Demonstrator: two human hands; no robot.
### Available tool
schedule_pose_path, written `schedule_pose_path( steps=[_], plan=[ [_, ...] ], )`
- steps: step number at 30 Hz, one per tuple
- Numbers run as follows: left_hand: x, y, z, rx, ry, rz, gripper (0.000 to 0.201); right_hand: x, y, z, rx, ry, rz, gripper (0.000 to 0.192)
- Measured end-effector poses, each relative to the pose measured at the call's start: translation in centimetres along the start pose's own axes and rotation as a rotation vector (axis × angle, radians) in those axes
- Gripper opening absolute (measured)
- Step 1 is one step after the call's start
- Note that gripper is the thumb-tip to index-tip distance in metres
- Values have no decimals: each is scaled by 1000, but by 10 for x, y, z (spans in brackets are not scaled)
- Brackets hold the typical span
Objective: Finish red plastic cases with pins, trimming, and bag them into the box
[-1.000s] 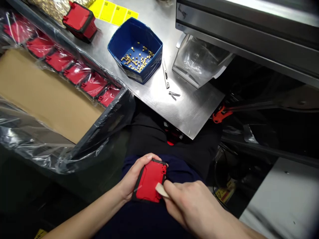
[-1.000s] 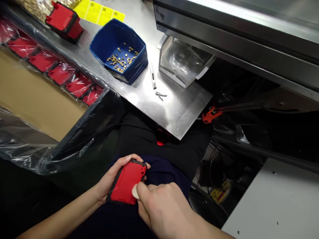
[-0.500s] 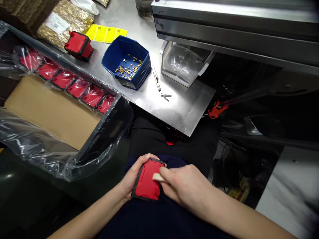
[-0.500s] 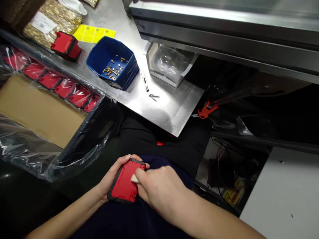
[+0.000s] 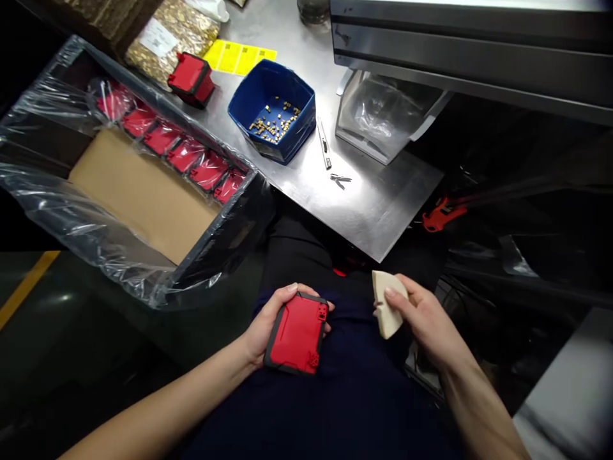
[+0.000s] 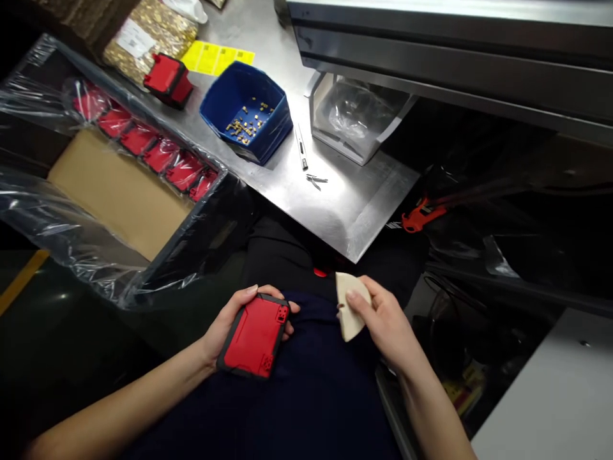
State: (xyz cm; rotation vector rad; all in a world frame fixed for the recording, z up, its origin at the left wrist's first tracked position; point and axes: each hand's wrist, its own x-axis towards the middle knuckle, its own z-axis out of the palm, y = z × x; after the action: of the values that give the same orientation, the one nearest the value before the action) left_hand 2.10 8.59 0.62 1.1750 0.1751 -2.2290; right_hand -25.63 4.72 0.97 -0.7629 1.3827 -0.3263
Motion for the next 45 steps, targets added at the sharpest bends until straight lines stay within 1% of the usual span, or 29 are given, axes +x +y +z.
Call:
schedule_pose_path(
  steps=[2, 3, 5, 7, 9, 11, 13, 15, 19, 23, 27, 33, 35, 39, 45],
  plan=[
    [-1, 0, 1, 2, 47, -8, 34, -11, 3, 11, 145, -151, 98, 41],
    [-2, 0, 3, 7, 71, -13, 34, -17, 1, 18, 174, -222, 122, 40],
    [-3, 1, 6, 29, 114, -22, 34, -29, -6, 33, 137, -332, 103, 34],
    [-5, 1, 10, 70, 155, -4, 36, -36, -13, 47, 6, -361, 43, 31],
    [-7, 0, 12, 126, 188, 32, 38, -39, -19, 61, -183, -307, 0, 33],
    [-8, -1, 13, 182, 207, 70, 40, -39, -22, 71, -352, -246, -7, 37],
    [-10, -1, 14, 236, 218, 104, 39, -37, -22, 77, -452, -211, -2, 40],
    [-12, -1, 15, 301, 226, 149, 38, -35, -22, 79, -498, -191, 5, 42],
    [-15, 2, 17, 458, 258, 226, 38, -33, -23, 80, -560, -194, 32, 43],
    [-16, 3, 18, 509, 300, 205, 42, -34, -27, 83, -608, -166, 50, 42],
    [-16, 5, 17, 539, 293, 185, 43, -37, -30, 86, -625, -125, 53, 41],
    [-17, 12, 17, 680, 285, 213, 43, -39, -34, 84, -644, -120, 57, 41],
    [-17, 13, 17, 694, 280, 206, 43, -40, -36, 83, -629, -122, 41, 36],
    [-16, 15, 17, 711, 273, 197, 43, -44, -38, 86, -618, -124, -31, 21],
    [-13, 16, 15, 724, 247, 183, 40, -52, -32, 94, -712, -136, -138, 22]
  ],
)
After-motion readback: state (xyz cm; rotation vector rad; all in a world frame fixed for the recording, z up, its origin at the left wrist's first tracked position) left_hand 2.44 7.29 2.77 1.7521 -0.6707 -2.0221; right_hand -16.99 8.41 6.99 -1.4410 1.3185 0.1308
